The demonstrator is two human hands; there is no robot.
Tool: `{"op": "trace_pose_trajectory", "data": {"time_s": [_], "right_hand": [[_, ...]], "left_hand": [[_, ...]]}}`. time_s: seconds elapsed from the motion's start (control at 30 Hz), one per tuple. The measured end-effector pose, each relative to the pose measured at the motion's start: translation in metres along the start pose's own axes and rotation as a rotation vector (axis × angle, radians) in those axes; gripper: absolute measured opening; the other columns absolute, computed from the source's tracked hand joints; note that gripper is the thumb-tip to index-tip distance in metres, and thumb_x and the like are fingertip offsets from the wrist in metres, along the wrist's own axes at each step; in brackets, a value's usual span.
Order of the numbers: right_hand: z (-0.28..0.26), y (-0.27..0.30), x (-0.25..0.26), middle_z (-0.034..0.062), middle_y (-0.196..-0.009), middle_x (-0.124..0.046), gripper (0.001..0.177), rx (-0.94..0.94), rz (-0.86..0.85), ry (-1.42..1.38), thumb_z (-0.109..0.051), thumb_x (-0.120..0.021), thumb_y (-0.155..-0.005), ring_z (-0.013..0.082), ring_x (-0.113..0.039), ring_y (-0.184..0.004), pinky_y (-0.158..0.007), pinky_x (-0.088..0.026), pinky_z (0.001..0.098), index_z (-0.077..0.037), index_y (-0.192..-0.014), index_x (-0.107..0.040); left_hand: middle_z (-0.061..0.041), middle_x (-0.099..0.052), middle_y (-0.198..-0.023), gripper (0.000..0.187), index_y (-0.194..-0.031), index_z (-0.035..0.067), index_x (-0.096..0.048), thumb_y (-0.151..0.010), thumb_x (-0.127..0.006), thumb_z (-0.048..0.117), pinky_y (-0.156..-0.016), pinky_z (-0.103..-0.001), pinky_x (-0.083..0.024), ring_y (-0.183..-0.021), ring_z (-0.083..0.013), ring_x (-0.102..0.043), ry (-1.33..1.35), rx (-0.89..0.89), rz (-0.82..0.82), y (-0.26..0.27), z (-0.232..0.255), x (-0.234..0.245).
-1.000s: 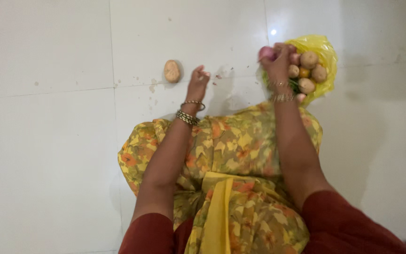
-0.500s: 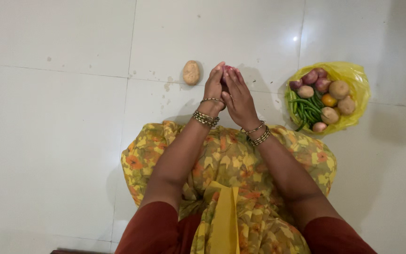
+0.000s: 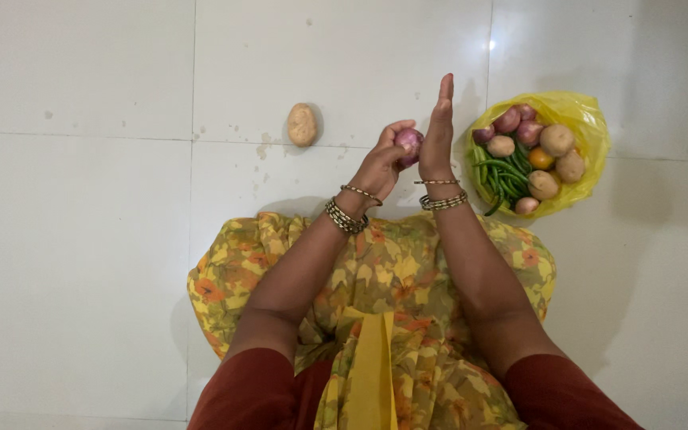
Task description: The person sits on the floor and peels a potato and two onions by hand, rubbing the skins off against the floor. The peeled items are placed on the floor next to a bag of vegetables.
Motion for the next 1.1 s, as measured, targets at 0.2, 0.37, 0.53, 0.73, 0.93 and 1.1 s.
{"op": "trace_pose_trajectory", "data": {"time_s": [0.2,0.37,0.53,0.73,0.93,1.1], "right_hand": [[-0.033,0.037,-0.064,0.0139,-0.177,-0.004,0.073,0.322,-0.135,0.424,-0.056,-0.017,-0.113,0.0322,-0.006,-0.165,-0.138,-0.014,0.0463,-0.009,-0.168,-0.010],[-0.047,0.070,-0.087,0.0129,-0.175,-0.010,0.076,0.363,-0.388,0.404,-0.062,-0.025,-0.111,0.0331,-0.007,-0.164,-0.135,-0.015,0.0460,-0.013,-0.167,-0.011],[-0.040,0.051,-0.079,0.0192,-0.175,-0.003,0.086,0.247,-0.337,0.291,-0.066,-0.012,-0.108,0.0368,-0.001,-0.161,-0.133,-0.008,0.0490,-0.003,-0.168,-0.004],[-0.004,0.012,-0.020,0.0142,-0.174,-0.014,0.087,-0.084,-0.131,-0.079,-0.068,-0.022,-0.105,0.0302,-0.009,-0.163,-0.132,-0.010,0.0440,-0.005,-0.166,-0.014],[0.012,0.006,-0.014,0.0147,-0.174,-0.010,0.083,-0.161,-0.016,-0.213,-0.066,-0.018,-0.104,0.0291,-0.008,-0.161,-0.128,-0.014,0.0448,-0.008,-0.164,-0.015],[-0.023,0.046,-0.075,0.0167,-0.175,-0.005,0.082,0.237,-0.277,0.355,-0.068,-0.010,-0.108,0.0319,-0.004,-0.164,-0.136,-0.011,0.0473,-0.012,-0.167,-0.012]], "left_hand": [[-0.016,-0.057,-0.126,0.045,-0.137,0.003,-0.042,-0.101,-0.058,0.024,-0.097,-0.039,-0.054,-0.109,-0.0232,-0.062,0.026,-0.038,0.405,-0.011,0.013,0.046],[-0.016,-0.060,-0.121,0.043,-0.133,0.002,-0.048,-0.106,-0.052,0.035,-0.092,-0.035,-0.060,-0.107,-0.0223,-0.064,0.139,-0.251,0.449,-0.007,0.046,0.078],[-0.008,-0.057,-0.114,0.039,-0.130,0.007,-0.046,-0.101,-0.053,0.031,-0.095,-0.037,-0.054,-0.104,-0.0182,-0.061,-0.125,-0.116,0.470,-0.007,0.025,0.061],[-0.009,-0.052,-0.114,0.036,-0.140,0.011,-0.049,-0.108,-0.051,0.027,-0.082,-0.030,-0.046,-0.096,-0.0158,-0.049,-0.255,0.044,0.142,-0.005,-0.012,0.023],[-0.005,-0.054,-0.126,0.046,-0.139,0.018,-0.038,-0.098,-0.058,0.024,-0.096,-0.033,-0.049,-0.112,-0.0132,-0.054,-0.200,0.017,0.143,-0.003,-0.014,0.018],[-0.018,-0.057,-0.124,0.044,-0.131,-0.001,-0.049,-0.105,-0.057,0.034,-0.091,-0.041,-0.056,-0.109,-0.0264,-0.060,-0.065,-0.176,0.402,-0.006,0.031,0.049]]}}
Point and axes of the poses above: each hand's wrist, its own y-axis away from the middle knuckle, its own x-axis out of the back of the hand, z = x × y, the point moved 7 cm from there along -y, towards the middle knuckle
